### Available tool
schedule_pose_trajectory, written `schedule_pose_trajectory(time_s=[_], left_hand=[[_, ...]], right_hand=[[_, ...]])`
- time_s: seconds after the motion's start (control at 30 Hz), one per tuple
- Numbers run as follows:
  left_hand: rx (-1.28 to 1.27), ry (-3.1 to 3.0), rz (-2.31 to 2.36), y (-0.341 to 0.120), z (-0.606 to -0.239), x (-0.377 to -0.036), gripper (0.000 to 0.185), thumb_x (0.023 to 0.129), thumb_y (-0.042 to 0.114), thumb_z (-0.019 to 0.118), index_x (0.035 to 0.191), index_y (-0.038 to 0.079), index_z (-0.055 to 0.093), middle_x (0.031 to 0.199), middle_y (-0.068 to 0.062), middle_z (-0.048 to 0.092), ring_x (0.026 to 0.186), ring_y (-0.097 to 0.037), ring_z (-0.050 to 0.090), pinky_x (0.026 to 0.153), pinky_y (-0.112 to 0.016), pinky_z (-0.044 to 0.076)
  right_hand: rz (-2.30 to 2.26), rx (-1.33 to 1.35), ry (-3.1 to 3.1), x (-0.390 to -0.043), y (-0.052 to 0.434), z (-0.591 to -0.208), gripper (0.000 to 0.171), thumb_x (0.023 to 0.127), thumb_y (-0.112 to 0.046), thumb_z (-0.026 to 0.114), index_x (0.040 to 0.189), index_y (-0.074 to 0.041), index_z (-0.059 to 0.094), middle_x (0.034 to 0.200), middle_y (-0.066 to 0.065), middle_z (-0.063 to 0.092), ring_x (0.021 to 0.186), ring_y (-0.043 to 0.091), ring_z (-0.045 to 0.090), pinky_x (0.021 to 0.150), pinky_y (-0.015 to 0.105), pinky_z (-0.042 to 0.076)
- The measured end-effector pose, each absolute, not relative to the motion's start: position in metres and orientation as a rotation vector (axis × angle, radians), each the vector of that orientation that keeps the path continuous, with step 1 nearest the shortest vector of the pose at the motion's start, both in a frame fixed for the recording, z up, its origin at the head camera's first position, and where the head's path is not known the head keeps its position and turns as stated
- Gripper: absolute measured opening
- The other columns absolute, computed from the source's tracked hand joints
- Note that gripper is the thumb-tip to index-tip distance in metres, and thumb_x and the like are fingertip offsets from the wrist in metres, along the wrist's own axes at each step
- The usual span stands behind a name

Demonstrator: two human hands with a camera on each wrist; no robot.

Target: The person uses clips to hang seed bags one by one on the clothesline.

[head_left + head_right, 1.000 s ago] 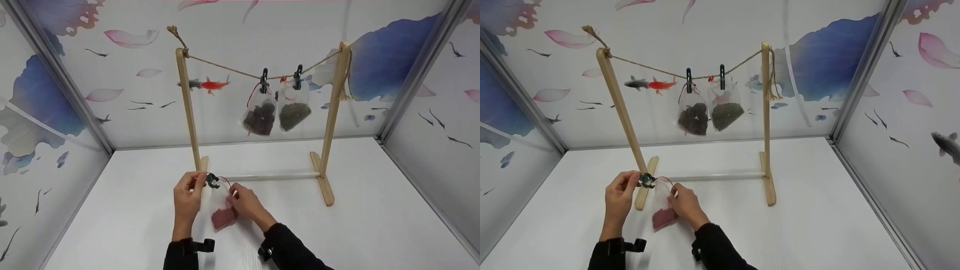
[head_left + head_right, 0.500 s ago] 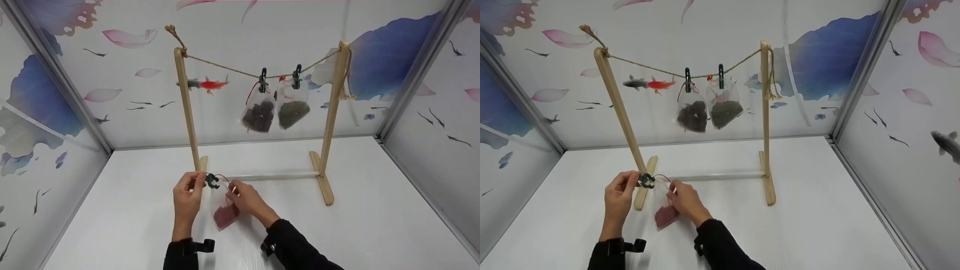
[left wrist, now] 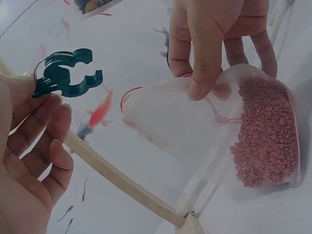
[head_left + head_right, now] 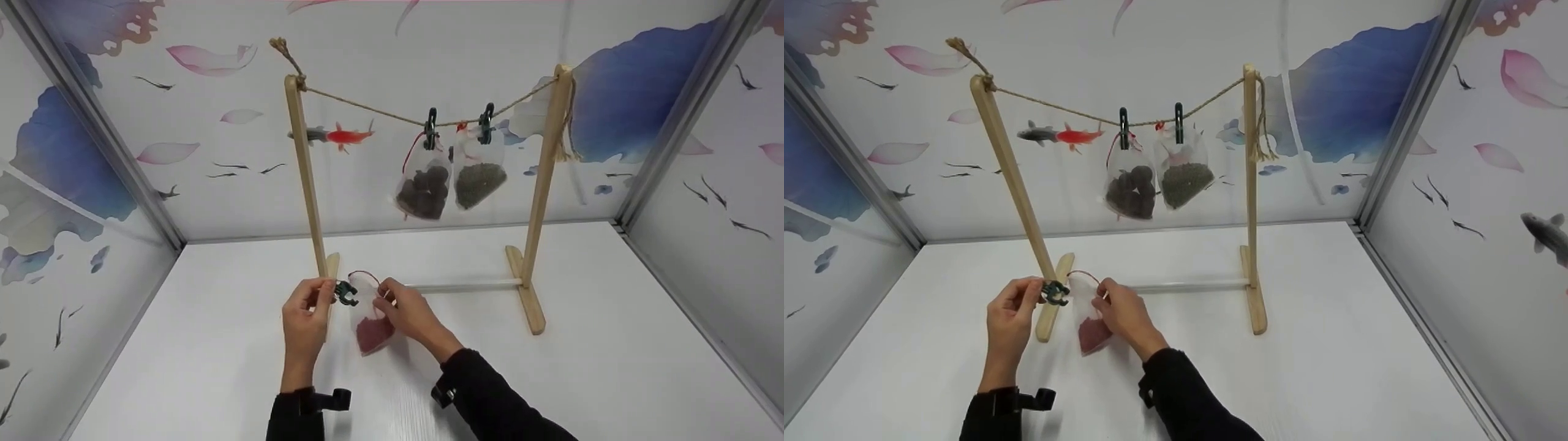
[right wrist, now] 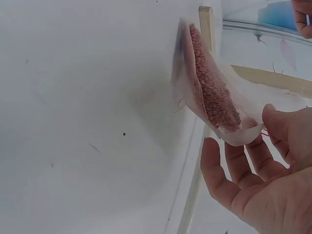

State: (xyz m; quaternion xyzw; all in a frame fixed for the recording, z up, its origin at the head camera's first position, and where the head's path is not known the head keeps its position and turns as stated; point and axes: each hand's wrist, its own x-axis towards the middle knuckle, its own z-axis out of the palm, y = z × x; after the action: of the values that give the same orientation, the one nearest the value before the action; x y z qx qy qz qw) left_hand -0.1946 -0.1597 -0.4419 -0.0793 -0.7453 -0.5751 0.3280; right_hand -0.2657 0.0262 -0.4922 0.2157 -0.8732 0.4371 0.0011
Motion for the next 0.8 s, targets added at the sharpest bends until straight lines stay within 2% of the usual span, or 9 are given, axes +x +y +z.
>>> schedule_pose_trajectory(time_s=[0.2,0.33,0.53,0.8], left_hand=[[-0.198,-1.954,-1.471,-0.16,-0.444,-0.195,0.007,0.097,0.0,0.067,0.1,-0.002,0.072,0.085,-0.011,0.069,0.071,-0.027,0.063,0.062,-0.025,0.05],[-0.208,-1.943,-1.431,-0.161,-0.451,-0.199,0.007,0.096,-0.001,0.067,0.101,-0.001,0.072,0.085,-0.014,0.068,0.069,-0.028,0.062,0.06,-0.023,0.048],[-0.221,-1.922,-1.456,-0.171,-0.47,-0.212,0.008,0.098,0.009,0.068,0.104,0.009,0.074,0.088,-0.001,0.07,0.072,-0.023,0.062,0.063,-0.022,0.049],[-0.251,-1.89,-1.481,-0.172,-0.466,-0.212,0.009,0.099,0.014,0.069,0.104,0.011,0.075,0.089,0.002,0.071,0.072,-0.02,0.063,0.064,-0.023,0.049]], right_hand=[[1.425,0.657,-2.719,-0.269,0.028,-0.483,0.008,0.102,-0.016,0.064,0.106,-0.01,0.06,0.095,0.003,0.066,0.081,0.014,0.062,0.065,0.028,0.053],[1.41,0.641,-2.687,-0.271,0.029,-0.476,0.008,0.101,-0.016,0.065,0.106,-0.011,0.062,0.094,0.001,0.065,0.079,0.014,0.061,0.068,0.029,0.053],[1.349,0.617,-2.524,-0.273,0.032,-0.464,0.008,0.096,-0.014,0.072,0.099,-0.01,0.066,0.095,-0.001,0.063,0.083,0.014,0.062,0.072,0.029,0.055],[1.437,0.639,-2.312,-0.276,0.033,-0.452,0.007,0.093,-0.01,0.075,0.096,-0.008,0.069,0.11,0.005,0.072,0.103,0.021,0.067,0.086,0.045,0.055]])
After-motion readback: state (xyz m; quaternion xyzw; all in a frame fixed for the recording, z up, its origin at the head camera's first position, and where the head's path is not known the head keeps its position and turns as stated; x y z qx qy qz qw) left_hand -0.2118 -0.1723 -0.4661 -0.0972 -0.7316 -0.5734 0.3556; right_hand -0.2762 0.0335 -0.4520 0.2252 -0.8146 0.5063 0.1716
